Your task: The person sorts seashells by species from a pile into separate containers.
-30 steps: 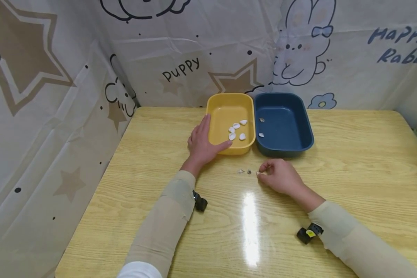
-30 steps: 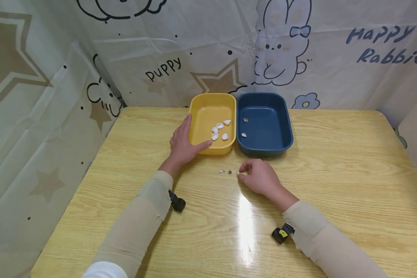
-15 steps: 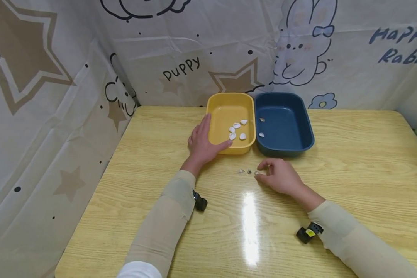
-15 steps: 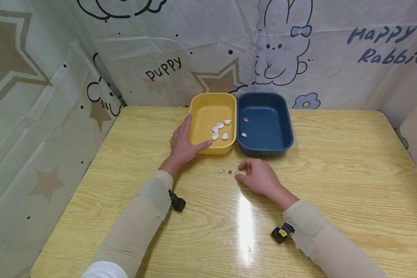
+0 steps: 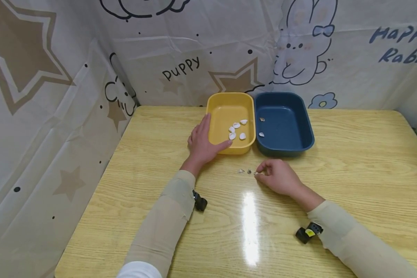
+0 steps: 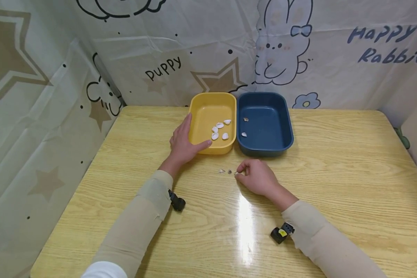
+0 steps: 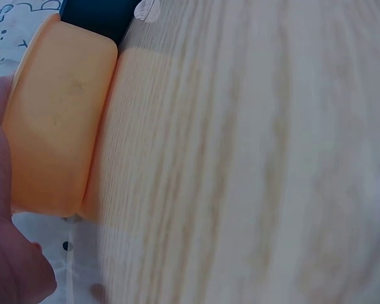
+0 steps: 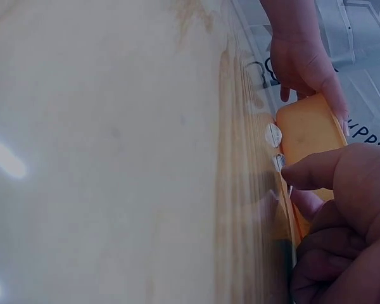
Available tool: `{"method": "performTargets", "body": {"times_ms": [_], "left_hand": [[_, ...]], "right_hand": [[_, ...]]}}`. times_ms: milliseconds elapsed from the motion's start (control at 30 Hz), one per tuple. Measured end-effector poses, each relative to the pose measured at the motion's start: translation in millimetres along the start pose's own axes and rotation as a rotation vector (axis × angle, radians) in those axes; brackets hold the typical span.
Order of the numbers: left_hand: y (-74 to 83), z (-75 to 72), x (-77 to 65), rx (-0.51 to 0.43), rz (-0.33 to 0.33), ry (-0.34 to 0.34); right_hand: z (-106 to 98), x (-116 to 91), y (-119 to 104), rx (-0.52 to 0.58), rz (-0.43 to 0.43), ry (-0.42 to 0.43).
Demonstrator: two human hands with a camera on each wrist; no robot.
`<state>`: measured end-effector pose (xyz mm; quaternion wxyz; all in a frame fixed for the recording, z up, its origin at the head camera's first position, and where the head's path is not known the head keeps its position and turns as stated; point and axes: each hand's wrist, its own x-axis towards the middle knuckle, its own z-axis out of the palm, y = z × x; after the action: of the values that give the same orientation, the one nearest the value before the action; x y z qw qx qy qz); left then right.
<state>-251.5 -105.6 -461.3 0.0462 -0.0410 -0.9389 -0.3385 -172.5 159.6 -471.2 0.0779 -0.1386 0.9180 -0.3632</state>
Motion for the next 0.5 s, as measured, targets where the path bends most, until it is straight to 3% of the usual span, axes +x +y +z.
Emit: {"method": "performTargets", "body": {"times_ms": [500], "left_hand": [[-0.3, 0.6, -0.1, -0.015, 0.005, 0.001]], "right_hand": [[-21, -3, -20, 0.049, 0.007, 0.036]]}}
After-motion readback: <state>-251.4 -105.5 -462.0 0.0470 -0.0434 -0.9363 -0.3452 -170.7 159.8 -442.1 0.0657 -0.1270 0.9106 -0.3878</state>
